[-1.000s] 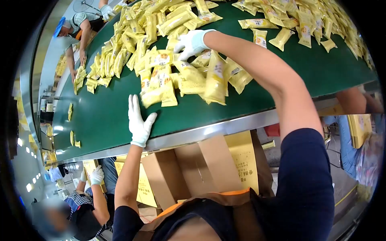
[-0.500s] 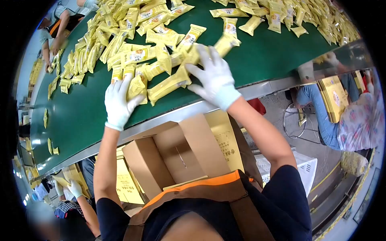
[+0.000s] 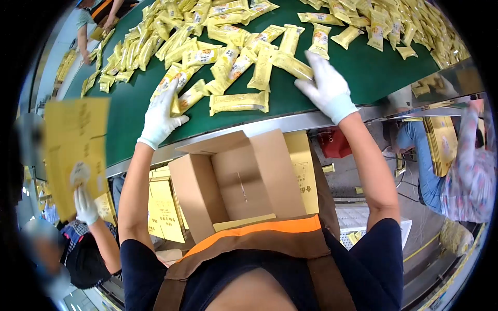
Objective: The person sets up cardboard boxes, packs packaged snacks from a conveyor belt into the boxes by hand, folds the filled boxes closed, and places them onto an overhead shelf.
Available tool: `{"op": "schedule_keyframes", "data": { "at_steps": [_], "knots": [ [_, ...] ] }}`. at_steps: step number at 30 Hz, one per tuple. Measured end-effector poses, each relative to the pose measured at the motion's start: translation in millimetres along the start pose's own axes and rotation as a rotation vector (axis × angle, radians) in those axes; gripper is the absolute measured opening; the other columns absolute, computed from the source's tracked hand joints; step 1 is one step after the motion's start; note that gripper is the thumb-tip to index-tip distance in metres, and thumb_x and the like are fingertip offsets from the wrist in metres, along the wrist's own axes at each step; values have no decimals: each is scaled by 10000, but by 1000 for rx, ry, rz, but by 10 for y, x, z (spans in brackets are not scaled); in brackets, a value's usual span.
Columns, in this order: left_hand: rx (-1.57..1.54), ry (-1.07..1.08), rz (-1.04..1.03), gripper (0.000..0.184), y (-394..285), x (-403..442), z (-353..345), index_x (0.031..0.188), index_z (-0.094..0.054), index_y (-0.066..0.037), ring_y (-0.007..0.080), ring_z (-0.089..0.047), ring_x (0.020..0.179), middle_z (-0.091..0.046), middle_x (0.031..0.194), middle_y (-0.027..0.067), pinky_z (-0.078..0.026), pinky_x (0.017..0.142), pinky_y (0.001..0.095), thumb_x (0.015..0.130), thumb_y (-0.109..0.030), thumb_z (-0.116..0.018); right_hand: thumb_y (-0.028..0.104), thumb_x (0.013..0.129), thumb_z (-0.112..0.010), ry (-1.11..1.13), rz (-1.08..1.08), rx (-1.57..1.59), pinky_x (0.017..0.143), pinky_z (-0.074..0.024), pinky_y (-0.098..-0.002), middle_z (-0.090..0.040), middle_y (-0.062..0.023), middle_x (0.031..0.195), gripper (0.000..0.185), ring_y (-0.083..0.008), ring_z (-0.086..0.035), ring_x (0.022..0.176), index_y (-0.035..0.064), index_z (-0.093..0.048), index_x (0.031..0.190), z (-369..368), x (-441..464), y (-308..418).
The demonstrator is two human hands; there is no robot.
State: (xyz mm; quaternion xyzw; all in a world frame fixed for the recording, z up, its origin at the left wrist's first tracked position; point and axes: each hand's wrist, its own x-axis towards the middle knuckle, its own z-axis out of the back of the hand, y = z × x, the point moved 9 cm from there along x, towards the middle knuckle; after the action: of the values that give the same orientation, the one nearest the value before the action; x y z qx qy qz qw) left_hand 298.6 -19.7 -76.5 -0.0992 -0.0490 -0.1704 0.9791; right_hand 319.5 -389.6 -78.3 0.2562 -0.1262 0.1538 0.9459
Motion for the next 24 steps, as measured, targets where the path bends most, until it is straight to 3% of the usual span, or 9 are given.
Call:
{"op": "schedule_keyframes", "data": {
  "at_steps": [2,3,6,8,10,14,16,18,24],
  "knots": [
    [116,15,72,1039,103,-172,-39,1537,-278,-185,343,-564,1144,-596,1256,147,-394,1016,516,659,-259,-830,432,836,-665,86,-30,-237,877,-488,-438,-613,-143,1118,523,-343,-586,1042,60,-600,1196,-211,20,-144],
    [168,117,167,976,178,-240,-84,1529,-292,-156,328,-571,1131,-595,1258,158,-396,964,555,700,-267,-794,407,838,-668,55,81,-332,867,-481,-451,-606,-140,1077,452,-347,-574,1029,52,-619,1114,-244,-1,-55],
    [34,-197,88,658,257,-572,16,1366,-482,-53,353,-610,966,-637,1064,167,-464,863,448,773,-188,-731,272,807,-717,10,108,-196,860,-487,-458,-626,-176,1056,378,-372,-605,1003,43,-590,1079,-199,-55,-61],
    [-63,-259,213,611,274,-659,191,1347,-517,-90,349,-607,967,-625,1052,164,-489,854,426,781,-174,-732,173,823,-685,6,-162,-20,802,-518,-454,-660,-189,995,311,-381,-654,925,62,-575,1093,-42,-89,-141],
    [-98,-388,133,574,110,-626,393,1343,-523,-100,355,-607,1022,-632,1099,168,-491,885,418,809,-198,-711,119,835,-644,-10,-56,40,744,-536,-441,-676,-195,946,320,-380,-676,871,84,-567,1143,139,-59,200],
    [-116,-246,-37,498,-171,-15,9,1305,-552,-104,344,-618,1090,-649,1180,172,-491,935,426,839,-230,-673,246,839,-652,436,256,153,840,-514,-424,-670,-184,1039,418,-379,-647,975,83,-571,1215,-362,61,1218],
    [-40,73,183,497,-157,108,-161,1285,-561,-123,349,-629,1066,-661,1148,171,-499,911,438,815,-223,-685,393,856,-635,408,435,-34,809,-518,-449,-677,-197,1002,465,-372,-653,935,95,-580,1209,-841,74,1288],
    [-49,97,125,496,-110,88,-179,1264,-578,-154,346,-637,1046,-667,1123,179,-505,888,445,790,-234,-703,435,855,-634,669,334,-247,780,-523,-444,-678,-201,988,481,-353,-660,914,104,-578,1200,-973,170,1314],
    [30,54,201,651,443,-382,-87,1414,-465,-142,365,-572,1161,-589,1314,187,-462,984,419,830,-314,-696,642,868,-516,491,507,-244,780,-524,-427,-663,-151,930,598,-332,-653,894,78,-700,938,-849,228,1432]
  ]
}}
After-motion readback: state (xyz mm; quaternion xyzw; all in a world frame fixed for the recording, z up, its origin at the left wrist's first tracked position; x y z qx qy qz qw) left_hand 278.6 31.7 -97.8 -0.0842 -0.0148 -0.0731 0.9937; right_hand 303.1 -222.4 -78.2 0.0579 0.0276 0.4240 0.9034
